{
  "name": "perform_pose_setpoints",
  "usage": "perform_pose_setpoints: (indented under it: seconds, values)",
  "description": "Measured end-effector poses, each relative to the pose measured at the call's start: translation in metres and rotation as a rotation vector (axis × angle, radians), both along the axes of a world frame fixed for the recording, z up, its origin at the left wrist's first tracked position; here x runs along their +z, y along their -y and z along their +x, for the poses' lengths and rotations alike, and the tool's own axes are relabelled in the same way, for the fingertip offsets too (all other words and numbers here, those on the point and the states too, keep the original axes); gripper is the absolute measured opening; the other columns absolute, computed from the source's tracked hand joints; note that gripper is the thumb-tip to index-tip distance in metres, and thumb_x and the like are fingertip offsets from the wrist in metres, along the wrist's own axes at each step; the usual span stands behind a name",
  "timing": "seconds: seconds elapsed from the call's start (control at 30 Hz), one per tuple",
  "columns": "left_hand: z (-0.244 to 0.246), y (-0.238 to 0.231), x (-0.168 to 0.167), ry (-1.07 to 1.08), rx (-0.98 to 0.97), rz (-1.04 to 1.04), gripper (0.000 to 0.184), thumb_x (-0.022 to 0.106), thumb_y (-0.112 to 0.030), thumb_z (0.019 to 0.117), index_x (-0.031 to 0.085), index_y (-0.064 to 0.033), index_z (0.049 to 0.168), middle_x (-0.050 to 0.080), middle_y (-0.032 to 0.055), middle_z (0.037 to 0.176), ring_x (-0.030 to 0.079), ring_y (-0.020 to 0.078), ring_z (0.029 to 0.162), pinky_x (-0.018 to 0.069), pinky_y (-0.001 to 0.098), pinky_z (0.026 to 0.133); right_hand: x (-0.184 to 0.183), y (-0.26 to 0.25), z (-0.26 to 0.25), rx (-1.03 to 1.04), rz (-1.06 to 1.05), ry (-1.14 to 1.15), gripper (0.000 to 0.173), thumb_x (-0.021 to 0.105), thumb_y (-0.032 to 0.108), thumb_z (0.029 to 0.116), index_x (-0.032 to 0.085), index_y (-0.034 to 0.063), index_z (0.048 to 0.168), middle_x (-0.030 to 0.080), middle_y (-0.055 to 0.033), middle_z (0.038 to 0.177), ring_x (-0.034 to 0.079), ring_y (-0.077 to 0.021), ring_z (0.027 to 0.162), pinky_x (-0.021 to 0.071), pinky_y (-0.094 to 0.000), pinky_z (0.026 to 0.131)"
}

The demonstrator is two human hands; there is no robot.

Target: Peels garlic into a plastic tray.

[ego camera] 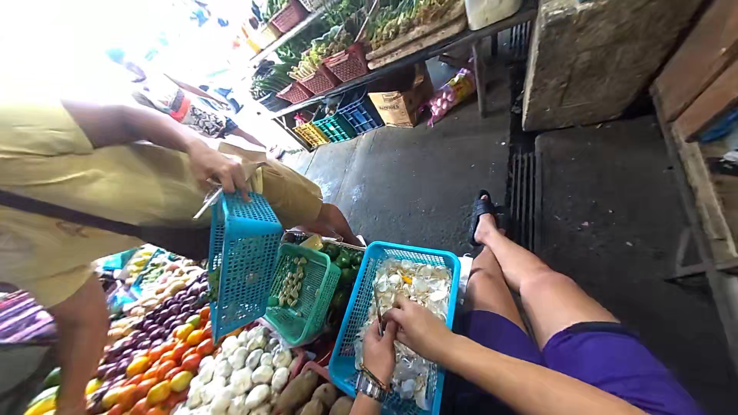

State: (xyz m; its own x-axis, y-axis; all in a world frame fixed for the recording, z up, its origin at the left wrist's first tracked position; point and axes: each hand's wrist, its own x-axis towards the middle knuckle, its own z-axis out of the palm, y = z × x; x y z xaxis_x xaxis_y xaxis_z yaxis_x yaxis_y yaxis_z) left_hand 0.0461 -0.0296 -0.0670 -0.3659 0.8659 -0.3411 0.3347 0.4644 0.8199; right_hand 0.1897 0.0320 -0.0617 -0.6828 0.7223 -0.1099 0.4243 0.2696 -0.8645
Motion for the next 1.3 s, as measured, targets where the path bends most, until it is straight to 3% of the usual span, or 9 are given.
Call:
perform_pose_setpoints:
  seconds: [0.07,0.17,0.27,0.43,0.63,1.0,1.17,1.23,1.3]
  values:
    - [-0.001,-0.002,0.002,-0.057,-0.044,0.026,0.024,0.061,-0.025,0.1028,0.071,-0.0033,0.101,0.064,0.0021,0.07,0.055,0.0095,0.053,0.0482,0.0303,0.053,-0.006,-0.001,0.001,-0.056,-0.086,-0.081,0.035,0.071,0.011,0.0907,0.069,0.0114,0.126,0.058,-0.0173,0.132,0.062,-0.0319,0.116,0.0541,-0.0488,0.099]
    - [-0.004,0.002,-0.006,0.014,-0.031,0.059,0.032,0.054,-0.028,0.1064,0.068,-0.0025,0.093,0.056,0.0014,0.062,0.048,0.0099,0.048,0.0439,0.0286,0.048,-0.014,-0.004,0.002,-0.09,-0.178,-0.135,0.037,0.077,0.019,0.0885,0.071,0.0075,0.123,0.064,-0.0178,0.126,0.062,-0.0317,0.119,0.0499,-0.0493,0.104]
    - [-0.002,0.001,0.0,0.118,0.056,0.079,0.033,0.054,-0.026,0.107,0.068,-0.0005,0.092,0.056,0.0025,0.06,0.047,0.0095,0.046,0.0431,0.0262,0.045,-0.013,-0.006,0.003,-0.14,-0.268,-0.193,0.038,0.082,0.025,0.0855,0.073,0.0082,0.119,0.066,-0.0144,0.119,0.062,-0.0277,0.113,0.0507,-0.046,0.102]
    - [0.002,-0.002,0.014,0.22,0.144,0.103,0.03,0.05,-0.021,0.1087,0.068,0.001,0.099,0.062,0.0045,0.062,0.051,0.0083,0.044,0.0443,0.0232,0.042,-0.011,-0.001,0.003,-0.352,-0.735,-0.442,0.04,0.084,0.023,0.0858,0.071,0.003,0.118,0.071,-0.0139,0.11,0.07,-0.0222,0.097,0.0592,-0.0423,0.091]
    - [-0.002,-0.002,0.014,0.306,0.054,-0.011,0.028,0.047,-0.022,0.1088,0.061,-0.0025,0.093,0.051,0.0012,0.057,0.043,0.0071,0.042,0.038,0.0221,0.04,-0.001,0.004,0.007,-0.268,-0.348,-0.287,0.035,0.075,0.014,0.0883,0.07,0.0063,0.122,0.06,-0.0166,0.128,0.059,-0.029,0.118,0.0513,-0.0439,0.102]
    - [-0.02,0.011,0.005,0.333,-0.047,-0.026,0.03,0.042,-0.022,0.1062,0.06,-0.0094,0.086,0.056,-0.0023,0.061,0.05,0.0049,0.049,0.0436,0.0206,0.047,-0.014,0.0,0.004,-0.188,-0.475,-0.282,0.039,0.082,0.021,0.0846,0.073,0.007,0.12,0.064,-0.0165,0.124,0.059,-0.0289,0.119,0.0482,-0.0455,0.104]
    - [-0.024,0.01,0.006,0.516,0.035,0.057,0.022,0.05,-0.014,0.104,0.067,-0.0032,0.11,0.061,0.0017,0.065,0.051,0.0047,0.047,0.0461,0.0203,0.046,-0.02,-0.012,0.007,-0.312,-0.801,-0.422,0.044,0.079,0.025,0.0904,0.067,0.0023,0.126,0.068,-0.0159,0.119,0.068,-0.0243,0.104,0.0557,-0.0448,0.095]
    - [-0.021,0.005,0.007,0.513,0.123,0.118,0.025,0.048,-0.012,0.1052,0.065,-0.001,0.12,0.067,0.0048,0.078,0.051,0.0036,0.047,0.0454,0.0188,0.044,-0.014,-0.014,0.007,-0.354,-0.709,-0.42,0.039,0.075,0.025,0.094,0.067,0.0033,0.126,0.067,-0.0153,0.122,0.067,-0.024,0.106,0.0545,-0.0437,0.095]
    - [-0.02,0.001,0.008,0.508,0.203,0.153,0.03,0.042,-0.01,0.1084,0.055,-0.0013,0.134,0.072,0.0092,0.098,0.049,0.0027,0.048,0.0423,0.0171,0.042,-0.003,-0.015,0.009,-0.345,-0.452,-0.296,0.032,0.066,0.02,0.0967,0.069,0.0085,0.127,0.059,-0.0123,0.136,0.059,-0.0227,0.122,0.0491,-0.0407,0.104]
